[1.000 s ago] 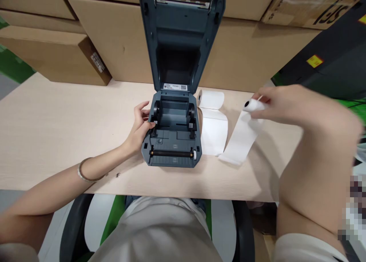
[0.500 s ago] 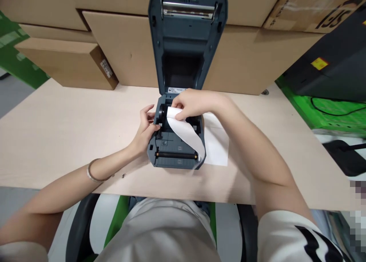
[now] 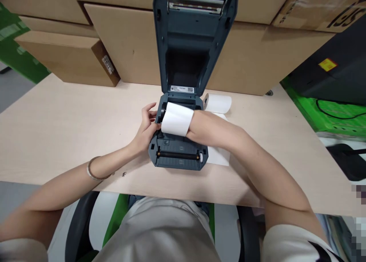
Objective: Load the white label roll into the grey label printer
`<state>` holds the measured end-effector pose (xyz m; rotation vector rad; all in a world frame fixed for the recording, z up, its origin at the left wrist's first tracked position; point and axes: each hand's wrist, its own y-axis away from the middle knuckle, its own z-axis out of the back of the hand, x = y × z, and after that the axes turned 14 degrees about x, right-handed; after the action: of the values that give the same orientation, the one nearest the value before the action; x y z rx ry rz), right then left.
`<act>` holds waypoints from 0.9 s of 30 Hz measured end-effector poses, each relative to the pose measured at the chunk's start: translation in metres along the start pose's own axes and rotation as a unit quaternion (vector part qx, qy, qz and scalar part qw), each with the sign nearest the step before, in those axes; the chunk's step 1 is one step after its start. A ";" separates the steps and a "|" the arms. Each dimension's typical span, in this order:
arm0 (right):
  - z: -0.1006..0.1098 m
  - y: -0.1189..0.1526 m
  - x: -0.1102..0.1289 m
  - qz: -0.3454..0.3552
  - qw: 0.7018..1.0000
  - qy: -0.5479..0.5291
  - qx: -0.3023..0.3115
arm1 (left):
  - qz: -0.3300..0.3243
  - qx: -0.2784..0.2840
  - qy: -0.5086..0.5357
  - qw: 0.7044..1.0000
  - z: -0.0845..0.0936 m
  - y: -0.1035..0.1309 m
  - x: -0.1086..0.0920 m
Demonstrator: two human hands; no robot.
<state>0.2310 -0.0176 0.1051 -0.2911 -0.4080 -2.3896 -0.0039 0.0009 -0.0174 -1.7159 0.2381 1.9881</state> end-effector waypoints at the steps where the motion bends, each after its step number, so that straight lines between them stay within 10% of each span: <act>1: -0.003 0.010 0.003 0.008 1.000 -0.017 0.025 | 0.000 0.002 0.000 1.000 0.000 0.000 0.001; 7: -0.019 0.046 0.007 0.044 0.996 -0.013 0.080 | -0.004 0.008 0.000 1.000 0.001 -0.001 0.003; 14: -0.047 0.052 0.011 0.083 0.989 0.082 -0.091 | 0.022 0.024 0.010 0.999 0.002 0.001 0.007; 18: -0.030 0.055 0.010 0.158 0.981 0.062 -0.088 | -0.046 -0.003 -0.129 0.991 0.010 0.008 -0.003; 23: 0.024 0.034 -0.029 0.165 0.959 -0.028 -0.228 | -0.388 0.143 -0.352 0.840 0.016 0.017 -0.027; 27: 0.047 -0.006 -0.079 0.048 0.910 -0.074 -0.406 | -0.471 0.175 -0.452 0.736 0.008 0.021 -0.030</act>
<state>0.2903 0.0506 0.1228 -0.8398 0.5584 -2.3242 -0.0189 -0.0215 0.0087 -0.2950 -0.4891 1.5496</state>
